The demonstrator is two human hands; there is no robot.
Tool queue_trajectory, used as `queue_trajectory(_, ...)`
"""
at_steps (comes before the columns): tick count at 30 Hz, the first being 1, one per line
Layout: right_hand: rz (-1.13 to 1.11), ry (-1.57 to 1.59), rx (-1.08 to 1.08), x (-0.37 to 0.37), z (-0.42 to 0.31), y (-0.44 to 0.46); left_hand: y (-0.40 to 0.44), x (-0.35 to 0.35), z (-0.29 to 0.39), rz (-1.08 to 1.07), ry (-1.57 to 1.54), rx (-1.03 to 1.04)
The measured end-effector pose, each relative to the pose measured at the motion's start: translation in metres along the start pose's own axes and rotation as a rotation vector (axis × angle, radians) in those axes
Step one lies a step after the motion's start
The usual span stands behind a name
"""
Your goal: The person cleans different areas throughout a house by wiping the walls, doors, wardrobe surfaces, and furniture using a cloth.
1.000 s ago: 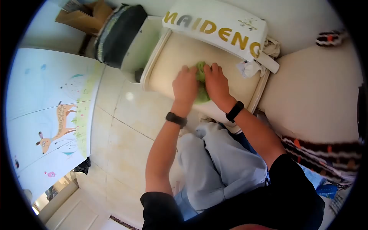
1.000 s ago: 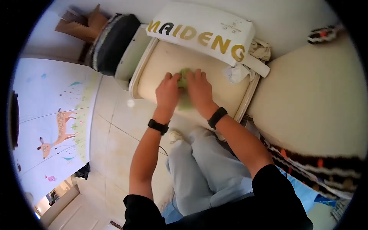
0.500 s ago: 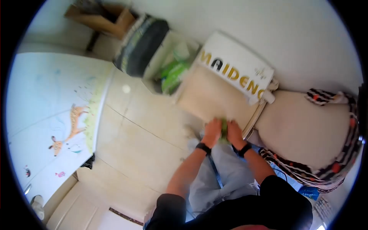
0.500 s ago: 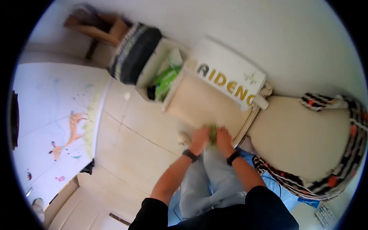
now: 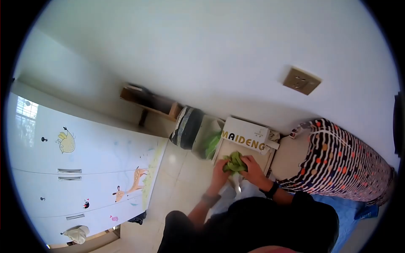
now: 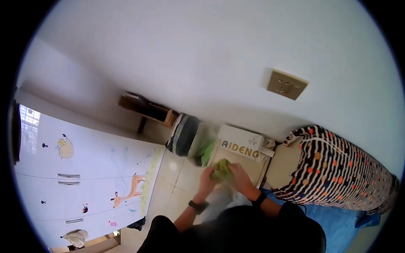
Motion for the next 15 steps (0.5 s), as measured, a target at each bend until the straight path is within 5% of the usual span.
queue_trajectory(6,0.301,-0.179,-0.184,-0.095,-0.139,0.058,0.124,-0.059,0.141,0.125,-0.012,0.623)
queue_trajectory(8,0.488,-0.267,-0.243,-0.113,-0.158,0.076,0.157,-0.072,0.194,0.020,-0.173,0.646)
queue_trajectory(12,0.896,-0.372,-0.455,-0.137,-0.185,0.130,0.211,-0.089,0.268,0.133,-0.041,0.934)
queue_trajectory(15,1.058,-0.427,-0.453,-0.135,-0.182,0.174,0.244,-0.097,0.271,0.179,0.041,0.981)
Point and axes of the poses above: each hand's wrist, its own y-axis towards the middle knuckle, its own x-axis out of the palm, z = x × y, the point moved 1 cm from there along y, towards the middle knuckle, and after that the axes turned 3 degrees about y, right-handed, at the moved point
